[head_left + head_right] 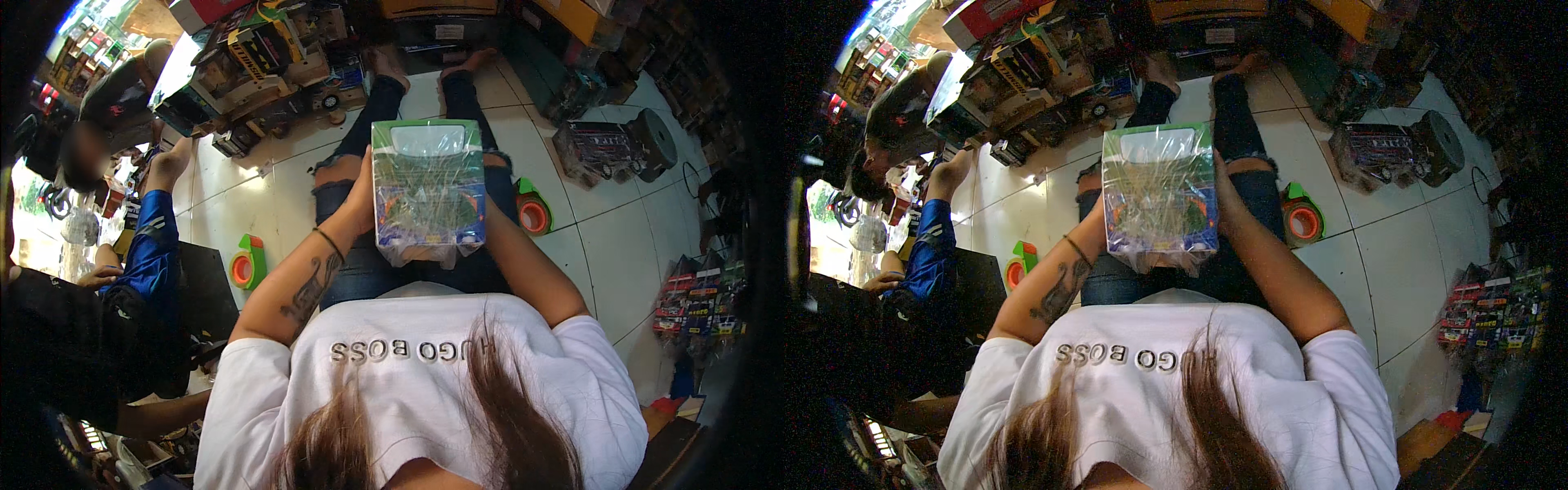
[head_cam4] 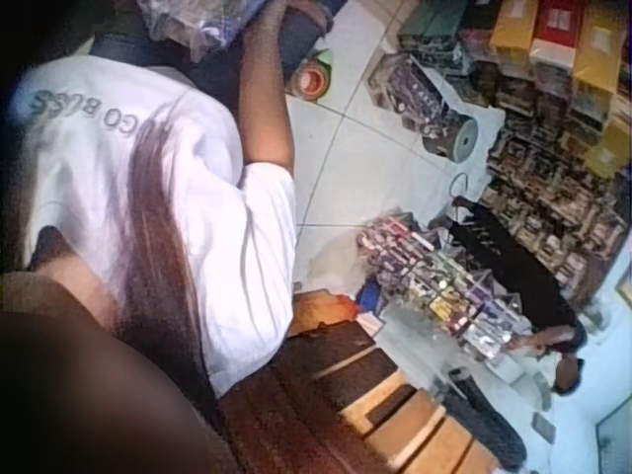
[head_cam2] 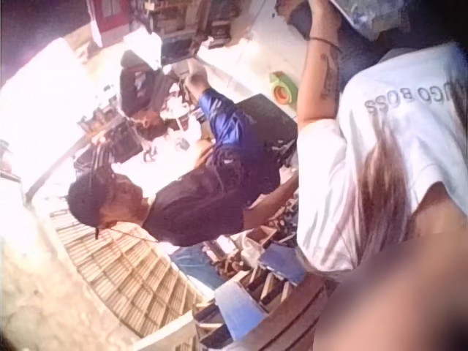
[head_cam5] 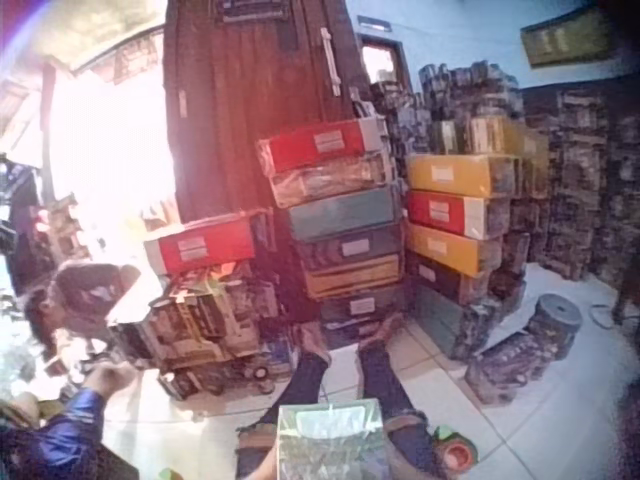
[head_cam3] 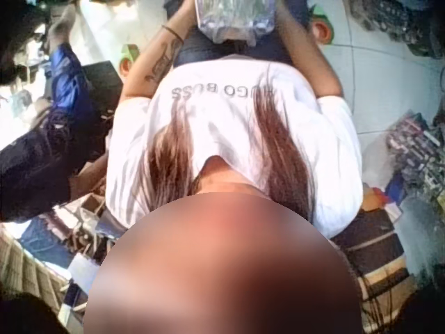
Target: The person sits on the floor and wraps several toy boxes in clear plastic film using a handheld tape dispenser. They place each box in the film, fold the edges, and secure them with tape, repeating the process for multiple items.
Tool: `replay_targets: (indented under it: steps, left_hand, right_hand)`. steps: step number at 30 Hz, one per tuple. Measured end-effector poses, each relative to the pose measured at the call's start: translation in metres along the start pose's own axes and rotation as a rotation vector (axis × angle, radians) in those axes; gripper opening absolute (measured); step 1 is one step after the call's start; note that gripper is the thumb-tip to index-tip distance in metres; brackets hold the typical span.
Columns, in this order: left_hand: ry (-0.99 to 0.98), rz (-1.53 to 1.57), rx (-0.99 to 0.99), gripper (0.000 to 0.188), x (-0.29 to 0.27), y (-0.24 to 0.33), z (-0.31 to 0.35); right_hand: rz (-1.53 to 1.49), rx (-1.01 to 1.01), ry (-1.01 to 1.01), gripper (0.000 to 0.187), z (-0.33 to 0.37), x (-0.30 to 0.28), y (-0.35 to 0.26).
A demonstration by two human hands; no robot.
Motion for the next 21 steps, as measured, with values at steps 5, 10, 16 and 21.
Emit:
replay_targets:
  steps: [5,10,16,21]
  left_hand:
    - [0.053,-0.001,0.028,0.092,-0.016,-0.007,-0.028]
    - [0.229,-0.985,1.258,0.105,0.036,0.065,0.029]
    - [0.422,-1.911,1.596,0.103,0.072,-0.016,0.043]
    - [-0.056,-1.739,0.782,0.088,0.058,-0.084,0.025]
  right_hand:
    - [0.092,0.157,-0.179,0.062,-0.015,-0.005,-0.007]
    - [0.403,-0.102,-0.346,0.057,-0.02,0.027,-0.102]
    - [1.107,-0.402,-0.133,0.057,-0.061,0.089,-0.121]
    - [1.361,-0.555,-0.283,0.065,-0.104,0.104,-0.058]
Point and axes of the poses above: each hand's wrist, its own z-axis away from the middle knuckle, its own x-axis out of the palm, y = z × x, the point moved 8 cm from there along -z, towards the middle knuckle, and after that the axes turned 9 degrees about z, right-handed, at the moved point
